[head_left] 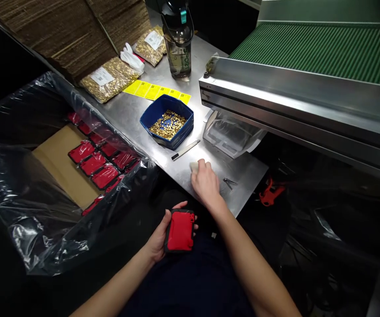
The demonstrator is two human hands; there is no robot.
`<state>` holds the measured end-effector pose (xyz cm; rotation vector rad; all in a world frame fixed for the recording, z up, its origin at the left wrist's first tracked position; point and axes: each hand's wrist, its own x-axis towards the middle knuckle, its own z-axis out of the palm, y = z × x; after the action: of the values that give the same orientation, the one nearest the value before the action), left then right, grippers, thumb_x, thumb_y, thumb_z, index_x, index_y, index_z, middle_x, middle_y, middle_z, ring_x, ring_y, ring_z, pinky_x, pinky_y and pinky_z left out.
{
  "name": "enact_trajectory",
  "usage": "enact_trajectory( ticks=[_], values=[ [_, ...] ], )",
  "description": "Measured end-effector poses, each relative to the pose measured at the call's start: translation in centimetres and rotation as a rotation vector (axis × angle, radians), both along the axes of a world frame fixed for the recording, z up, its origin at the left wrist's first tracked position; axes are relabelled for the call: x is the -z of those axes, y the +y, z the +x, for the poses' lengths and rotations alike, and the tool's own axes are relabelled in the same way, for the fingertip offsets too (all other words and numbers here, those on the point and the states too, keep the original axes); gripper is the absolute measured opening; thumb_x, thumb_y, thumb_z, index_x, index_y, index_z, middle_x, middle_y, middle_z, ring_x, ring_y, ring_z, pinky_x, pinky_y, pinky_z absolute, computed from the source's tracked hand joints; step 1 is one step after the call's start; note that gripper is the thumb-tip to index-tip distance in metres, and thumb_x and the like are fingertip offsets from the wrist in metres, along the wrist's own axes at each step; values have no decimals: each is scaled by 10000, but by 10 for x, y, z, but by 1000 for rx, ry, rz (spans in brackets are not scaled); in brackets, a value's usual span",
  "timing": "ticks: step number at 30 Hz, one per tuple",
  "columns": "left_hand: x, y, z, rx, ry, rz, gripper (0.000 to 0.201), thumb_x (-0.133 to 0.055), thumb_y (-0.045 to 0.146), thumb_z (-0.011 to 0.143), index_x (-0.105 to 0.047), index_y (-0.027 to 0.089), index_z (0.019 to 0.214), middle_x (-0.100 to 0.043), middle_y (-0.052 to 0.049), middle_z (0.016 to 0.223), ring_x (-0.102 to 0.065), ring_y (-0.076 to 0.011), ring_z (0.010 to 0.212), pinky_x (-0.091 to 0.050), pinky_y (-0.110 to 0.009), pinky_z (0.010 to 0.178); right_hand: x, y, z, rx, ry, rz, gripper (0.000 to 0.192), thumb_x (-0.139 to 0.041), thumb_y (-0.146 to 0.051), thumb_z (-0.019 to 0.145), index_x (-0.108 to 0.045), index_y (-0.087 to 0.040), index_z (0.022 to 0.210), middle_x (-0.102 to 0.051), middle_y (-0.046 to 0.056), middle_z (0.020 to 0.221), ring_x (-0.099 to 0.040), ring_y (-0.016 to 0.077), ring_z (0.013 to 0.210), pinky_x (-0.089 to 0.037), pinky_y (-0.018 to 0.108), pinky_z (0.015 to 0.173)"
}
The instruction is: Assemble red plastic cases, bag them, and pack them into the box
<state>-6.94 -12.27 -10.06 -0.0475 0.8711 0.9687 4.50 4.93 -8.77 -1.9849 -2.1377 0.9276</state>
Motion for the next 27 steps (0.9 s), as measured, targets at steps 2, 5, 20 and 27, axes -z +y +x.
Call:
enact_trajectory(
  ticks=[2,5,20,27],
  values=[
    [3,1,-2,1,-7,3,824,-585,718,911,-360,208,1518,-718,-197,1239,-741,-336,1037,-574,-469,913,-8,-19,28,-71,80,-26,224,-530,-278,1014,-579,-223,1226,-702,90,1153,-706,260,987,-524,325,818],
    [8,1,-4,22,-43,-5,816,-560,733,915,-375,214,1517,-712,-202,1251,-741,-345,1034,-577,-462,886,-21,-58,75,-142,199,-109,225,-508,-429,1045,-601,-285,1191,-745,-2,948,-718,210,812,-512,273,695],
    [5,18,4,121,30,-271,501,-570,469,969,-615,136,1341,-770,-175,1091,-749,-294,945,-588,-389,848,-33,-120,85,-817,82,49,253,-405,-278,1082,-642,-205,1034,-735,23,805,-632,176,643,-303,345,577],
    [8,19,7,125,99,-307,422,-601,473,947,-677,142,1198,-777,-133,995,-746,-249,819,-595,-326,723,-26,-111,90,-812,59,39,224,-434,-283,1079,-605,-218,950,-729,-6,725,-658,160,605,-258,325,553]
  ],
)
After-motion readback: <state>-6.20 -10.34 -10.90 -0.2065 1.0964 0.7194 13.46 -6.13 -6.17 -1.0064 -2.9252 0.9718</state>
